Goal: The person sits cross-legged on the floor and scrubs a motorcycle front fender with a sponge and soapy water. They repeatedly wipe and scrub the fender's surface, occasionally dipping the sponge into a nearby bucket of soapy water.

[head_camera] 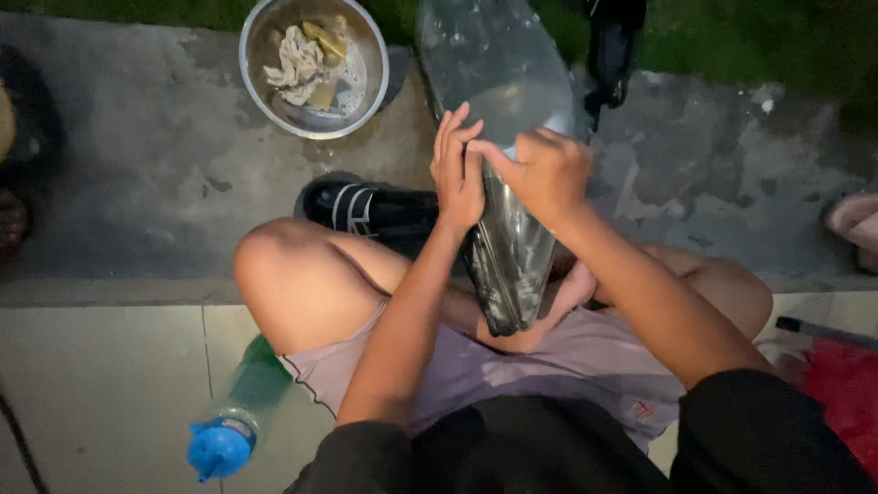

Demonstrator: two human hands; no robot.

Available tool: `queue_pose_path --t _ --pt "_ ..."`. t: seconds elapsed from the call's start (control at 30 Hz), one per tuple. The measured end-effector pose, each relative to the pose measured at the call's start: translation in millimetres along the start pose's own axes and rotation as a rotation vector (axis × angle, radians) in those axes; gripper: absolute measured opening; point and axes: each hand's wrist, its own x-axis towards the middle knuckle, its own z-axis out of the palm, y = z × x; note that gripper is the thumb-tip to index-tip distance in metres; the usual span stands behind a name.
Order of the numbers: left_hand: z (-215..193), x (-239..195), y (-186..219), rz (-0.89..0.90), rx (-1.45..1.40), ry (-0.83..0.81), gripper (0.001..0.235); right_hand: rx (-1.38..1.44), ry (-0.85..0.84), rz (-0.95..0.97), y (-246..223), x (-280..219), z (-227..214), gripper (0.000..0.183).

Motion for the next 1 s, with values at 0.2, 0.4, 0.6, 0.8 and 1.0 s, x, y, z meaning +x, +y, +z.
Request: queue_pose_path --t 0.2,0.4,0.6,0.8,1.0 --pt "3.7 2.2 -5.4 0.025 0.044 0.021 0.044 -0.351 -0.147 0.177 117.1 54.3 67.3 0.089" --pt "-0.7 1.6 6.1 -0.03 0.013 0.01 0.043 -0.105 -0.288 0.328 35.3 33.3 21.7 0.084" --pt "1.2 2.1 5.0 -0.02 0.014 0.012 0.043 0.162 -0.044 0.165 29.2 22.4 12.8 0.075" --pt "-1.8 1.2 7.6 -0.024 -0.007 0.002 0.042 -0.033 -0.163 0.387 97.2 56.0 61.0 0.079" --pt "-1.0 1.5 7.4 -0.021 0.026 0.015 0.045 0.006 -0.069 0.146 21.9 13.4 10.5 0.081"
